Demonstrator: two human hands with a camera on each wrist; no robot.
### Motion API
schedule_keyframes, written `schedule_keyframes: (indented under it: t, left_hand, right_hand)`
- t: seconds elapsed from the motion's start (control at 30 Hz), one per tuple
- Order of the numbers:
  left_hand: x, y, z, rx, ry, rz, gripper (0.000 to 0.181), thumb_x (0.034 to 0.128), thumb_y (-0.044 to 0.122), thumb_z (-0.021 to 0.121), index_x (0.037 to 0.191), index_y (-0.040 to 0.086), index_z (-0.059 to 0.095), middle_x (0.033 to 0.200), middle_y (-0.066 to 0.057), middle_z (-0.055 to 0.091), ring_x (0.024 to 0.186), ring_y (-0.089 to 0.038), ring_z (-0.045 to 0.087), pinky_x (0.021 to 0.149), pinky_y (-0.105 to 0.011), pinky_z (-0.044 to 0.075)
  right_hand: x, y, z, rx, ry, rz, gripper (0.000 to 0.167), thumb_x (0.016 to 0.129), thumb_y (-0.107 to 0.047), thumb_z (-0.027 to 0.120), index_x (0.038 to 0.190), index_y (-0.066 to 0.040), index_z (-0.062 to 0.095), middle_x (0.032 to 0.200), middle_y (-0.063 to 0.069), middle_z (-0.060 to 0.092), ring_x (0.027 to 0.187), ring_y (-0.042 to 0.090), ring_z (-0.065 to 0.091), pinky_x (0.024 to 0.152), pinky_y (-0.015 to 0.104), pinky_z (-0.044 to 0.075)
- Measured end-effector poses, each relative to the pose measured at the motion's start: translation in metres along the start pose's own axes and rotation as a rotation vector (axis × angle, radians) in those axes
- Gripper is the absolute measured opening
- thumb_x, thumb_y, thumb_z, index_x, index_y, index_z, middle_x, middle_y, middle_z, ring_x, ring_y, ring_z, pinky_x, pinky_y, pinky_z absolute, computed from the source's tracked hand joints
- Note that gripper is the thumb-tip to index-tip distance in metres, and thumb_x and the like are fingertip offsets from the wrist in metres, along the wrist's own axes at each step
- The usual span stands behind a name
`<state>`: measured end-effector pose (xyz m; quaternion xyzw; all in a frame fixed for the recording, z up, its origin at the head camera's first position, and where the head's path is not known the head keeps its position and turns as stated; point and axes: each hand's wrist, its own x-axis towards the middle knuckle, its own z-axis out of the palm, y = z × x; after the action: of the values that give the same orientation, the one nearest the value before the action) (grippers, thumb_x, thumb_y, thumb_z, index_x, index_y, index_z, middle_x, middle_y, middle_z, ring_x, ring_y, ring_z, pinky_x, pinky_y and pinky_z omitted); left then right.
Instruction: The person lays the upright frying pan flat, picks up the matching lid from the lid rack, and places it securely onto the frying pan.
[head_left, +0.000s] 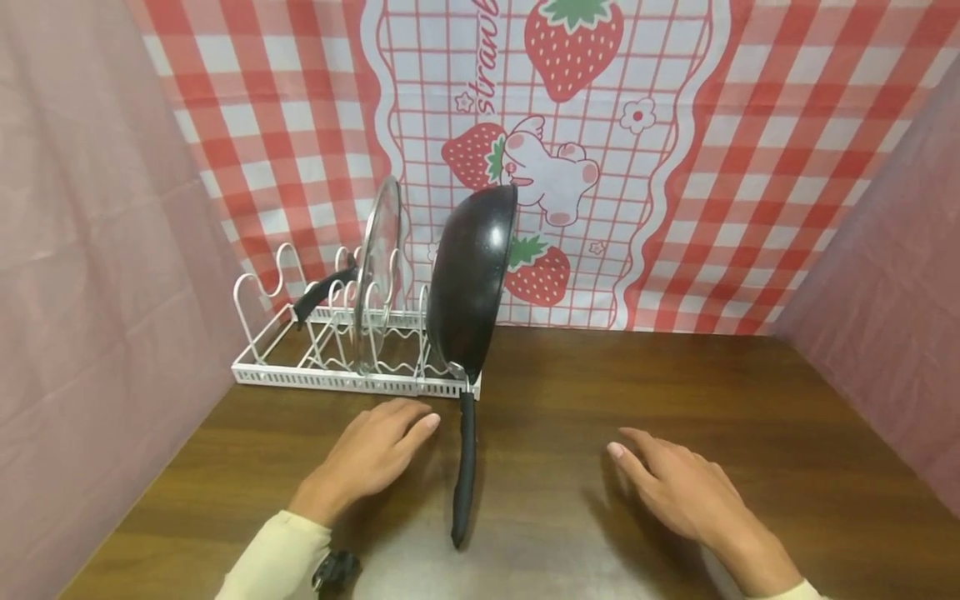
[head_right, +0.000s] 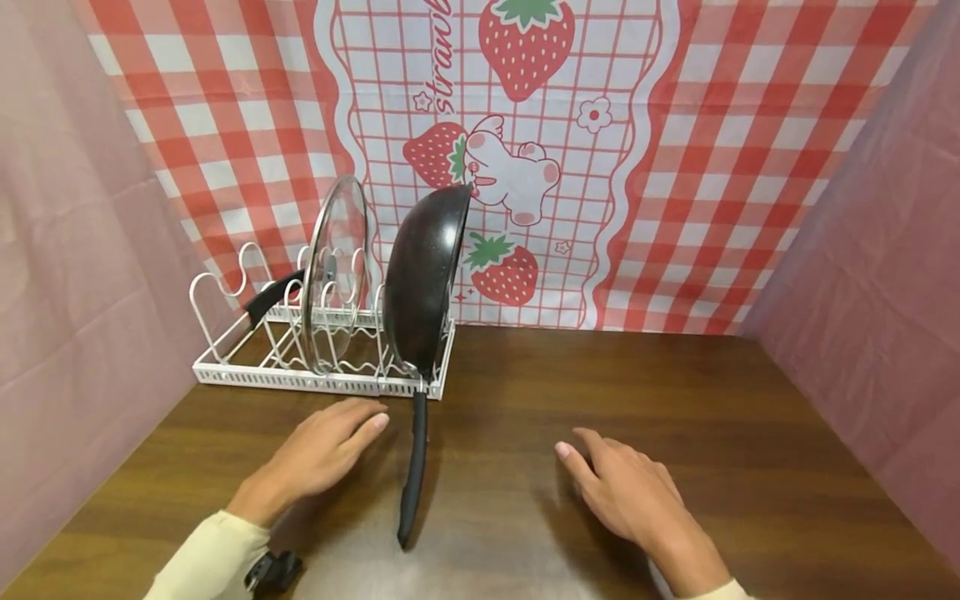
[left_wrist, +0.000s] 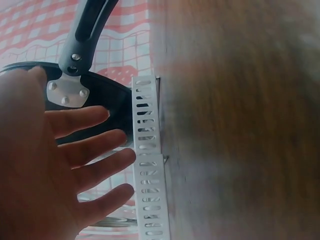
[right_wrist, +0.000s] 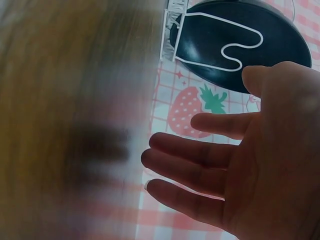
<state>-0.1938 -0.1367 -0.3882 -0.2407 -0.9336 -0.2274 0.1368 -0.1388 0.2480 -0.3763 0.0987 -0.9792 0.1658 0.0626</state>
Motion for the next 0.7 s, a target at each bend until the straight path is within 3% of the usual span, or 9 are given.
schedule_keyframes:
  t: [0.17, 0.37, 0.7]
  left_hand:
    - [0.005, 0.001, 0.002, 0.021, 0.066, -0.042, 0.036, 0.1052, 0.039, 0.049, 0.118, 0.013, 0.07, 0.116, -0.006, 0.069, 0.11, -0.028, 0.064, 0.093, -0.049, 0.05]
    - [0.007, 0.0, 0.005, 0.019, 0.055, -0.096, 0.034, 0.1022, 0.038, 0.055, 0.12, 0.013, 0.07, 0.122, -0.007, 0.068, 0.116, -0.027, 0.062, 0.097, -0.048, 0.049]
    - [0.018, -0.001, 0.006, 0.103, 0.073, -0.1, 0.026, 0.0962, 0.034, 0.063, 0.108, 0.014, 0.074, 0.111, -0.004, 0.07, 0.104, -0.025, 0.066, 0.086, -0.047, 0.054]
  right_hand:
    - [0.0, -0.001, 0.0, 0.0, -0.006, -0.003, 0.058, 0.104, -0.056, 0.038, 0.136, -0.013, 0.061, 0.129, 0.009, 0.066, 0.114, 0.038, 0.063, 0.082, 0.066, 0.049]
    - [0.0, -0.003, 0.001, 0.0, -0.017, -0.005, 0.059, 0.104, -0.058, 0.036, 0.133, -0.014, 0.063, 0.125, 0.008, 0.068, 0.111, 0.037, 0.065, 0.08, 0.065, 0.05]
    - [0.002, -0.007, 0.003, -0.006, -0.018, -0.01, 0.059, 0.103, -0.059, 0.038, 0.13, -0.014, 0.065, 0.121, 0.008, 0.07, 0.108, 0.036, 0.066, 0.078, 0.063, 0.051]
